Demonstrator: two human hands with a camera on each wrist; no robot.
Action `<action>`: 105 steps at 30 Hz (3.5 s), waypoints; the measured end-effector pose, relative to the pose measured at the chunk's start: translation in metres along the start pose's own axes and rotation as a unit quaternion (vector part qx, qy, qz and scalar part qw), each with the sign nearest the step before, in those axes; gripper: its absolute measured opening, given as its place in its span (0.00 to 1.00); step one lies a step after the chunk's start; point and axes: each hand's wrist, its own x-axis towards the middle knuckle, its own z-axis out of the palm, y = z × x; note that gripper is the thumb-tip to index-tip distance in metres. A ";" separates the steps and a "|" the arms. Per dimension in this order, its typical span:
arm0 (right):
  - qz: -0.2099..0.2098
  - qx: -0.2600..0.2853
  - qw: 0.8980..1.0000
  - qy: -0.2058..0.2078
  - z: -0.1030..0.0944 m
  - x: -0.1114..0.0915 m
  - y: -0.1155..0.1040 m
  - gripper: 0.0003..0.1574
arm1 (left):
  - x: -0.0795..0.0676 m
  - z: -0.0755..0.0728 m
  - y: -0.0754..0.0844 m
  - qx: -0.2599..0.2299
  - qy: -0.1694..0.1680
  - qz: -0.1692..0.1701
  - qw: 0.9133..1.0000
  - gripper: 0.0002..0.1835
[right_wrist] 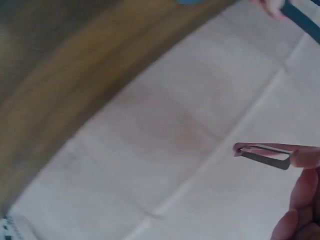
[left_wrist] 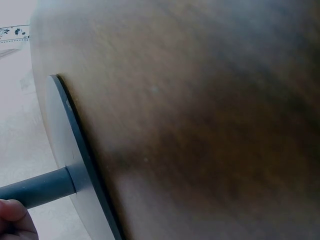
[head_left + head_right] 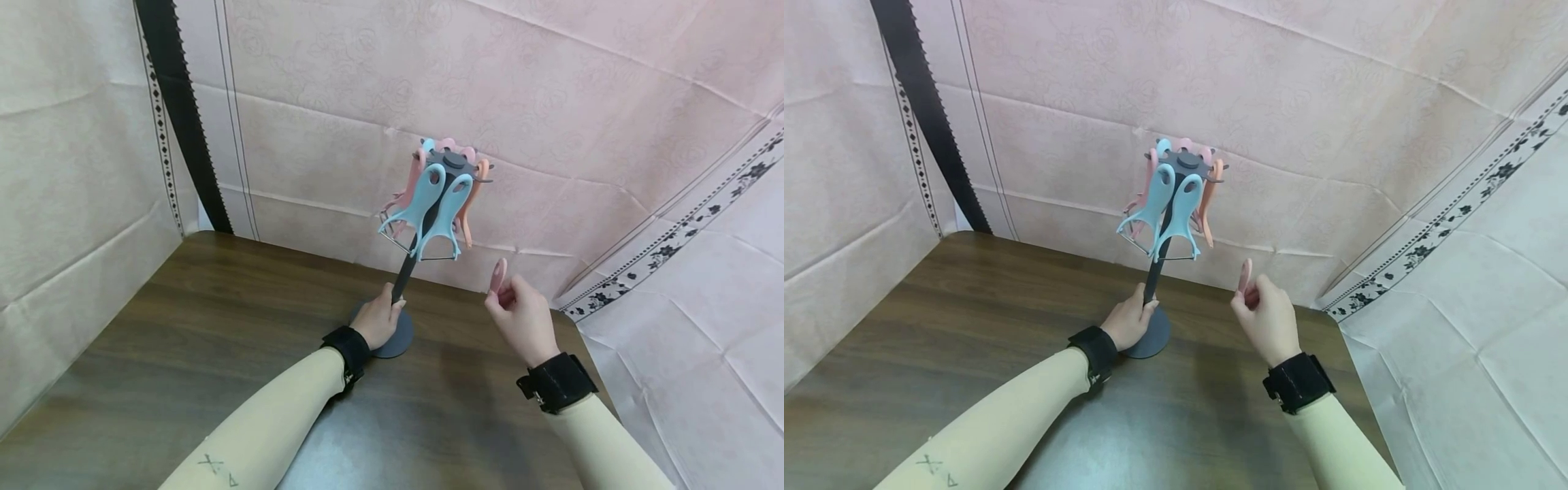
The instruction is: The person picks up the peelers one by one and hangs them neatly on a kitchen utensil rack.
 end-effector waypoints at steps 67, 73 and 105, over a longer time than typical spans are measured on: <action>-0.118 -0.020 0.988 0.093 -0.048 0.065 -0.115 0.11 | -0.003 -0.003 0.005 -0.011 -0.001 -0.003 1.000 0.14; -0.120 -0.070 0.986 0.089 -0.050 0.063 -0.125 0.11 | -0.002 -0.001 0.004 -0.009 0.004 -0.004 1.000 0.14; -0.165 -0.138 0.971 0.107 -0.045 0.068 -0.136 0.10 | -0.001 0.001 0.004 -0.008 0.004 -0.002 1.000 0.12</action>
